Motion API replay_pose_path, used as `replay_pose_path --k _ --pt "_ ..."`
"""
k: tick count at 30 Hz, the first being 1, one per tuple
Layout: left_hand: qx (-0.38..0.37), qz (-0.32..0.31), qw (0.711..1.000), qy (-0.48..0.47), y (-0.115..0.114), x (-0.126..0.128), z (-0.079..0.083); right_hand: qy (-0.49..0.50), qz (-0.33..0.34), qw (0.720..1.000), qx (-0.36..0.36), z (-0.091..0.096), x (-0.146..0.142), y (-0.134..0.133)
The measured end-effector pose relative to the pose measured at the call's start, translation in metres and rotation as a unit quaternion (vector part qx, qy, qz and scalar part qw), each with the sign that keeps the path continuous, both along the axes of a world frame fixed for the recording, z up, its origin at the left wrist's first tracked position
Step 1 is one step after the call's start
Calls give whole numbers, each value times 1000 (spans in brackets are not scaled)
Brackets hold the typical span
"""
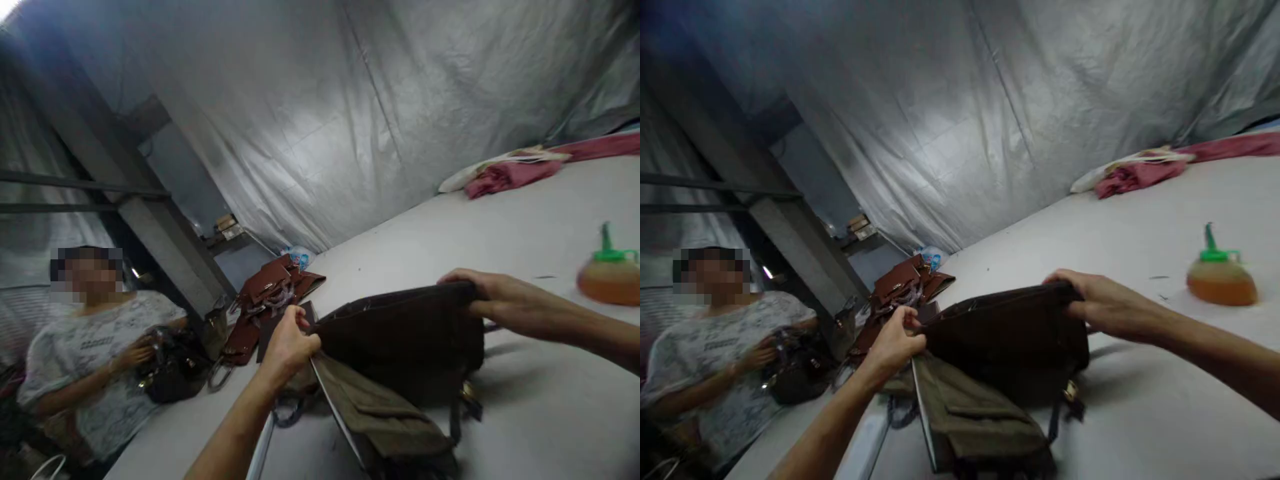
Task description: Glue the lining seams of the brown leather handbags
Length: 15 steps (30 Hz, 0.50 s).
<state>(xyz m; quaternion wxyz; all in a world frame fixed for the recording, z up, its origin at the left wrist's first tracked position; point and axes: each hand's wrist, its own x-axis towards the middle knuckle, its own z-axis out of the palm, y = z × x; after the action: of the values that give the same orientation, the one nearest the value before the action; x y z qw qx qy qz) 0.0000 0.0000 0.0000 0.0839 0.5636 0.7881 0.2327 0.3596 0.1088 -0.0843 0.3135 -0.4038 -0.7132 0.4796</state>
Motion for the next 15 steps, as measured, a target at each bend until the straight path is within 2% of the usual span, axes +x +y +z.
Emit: replay_pose_path --k 2,4,6,7,10,15 --pt "72 -112 986 101 0 11 10 7 4 999 42 11 -6 2" --pt "108 -201 960 161 2 22 19 16 11 997 68 17 -11 4" --pt "97 -281 937 181 7 31 27 30 23 997 74 19 -16 7" --pt "85 -299 935 170 11 35 29 38 24 996 74 18 -18 9" --pt "68 -290 946 131 23 42 32 56 25 995 74 13 -20 14" --pt "81 -248 956 132 35 43 25 73 41 994 74 8 -19 18"
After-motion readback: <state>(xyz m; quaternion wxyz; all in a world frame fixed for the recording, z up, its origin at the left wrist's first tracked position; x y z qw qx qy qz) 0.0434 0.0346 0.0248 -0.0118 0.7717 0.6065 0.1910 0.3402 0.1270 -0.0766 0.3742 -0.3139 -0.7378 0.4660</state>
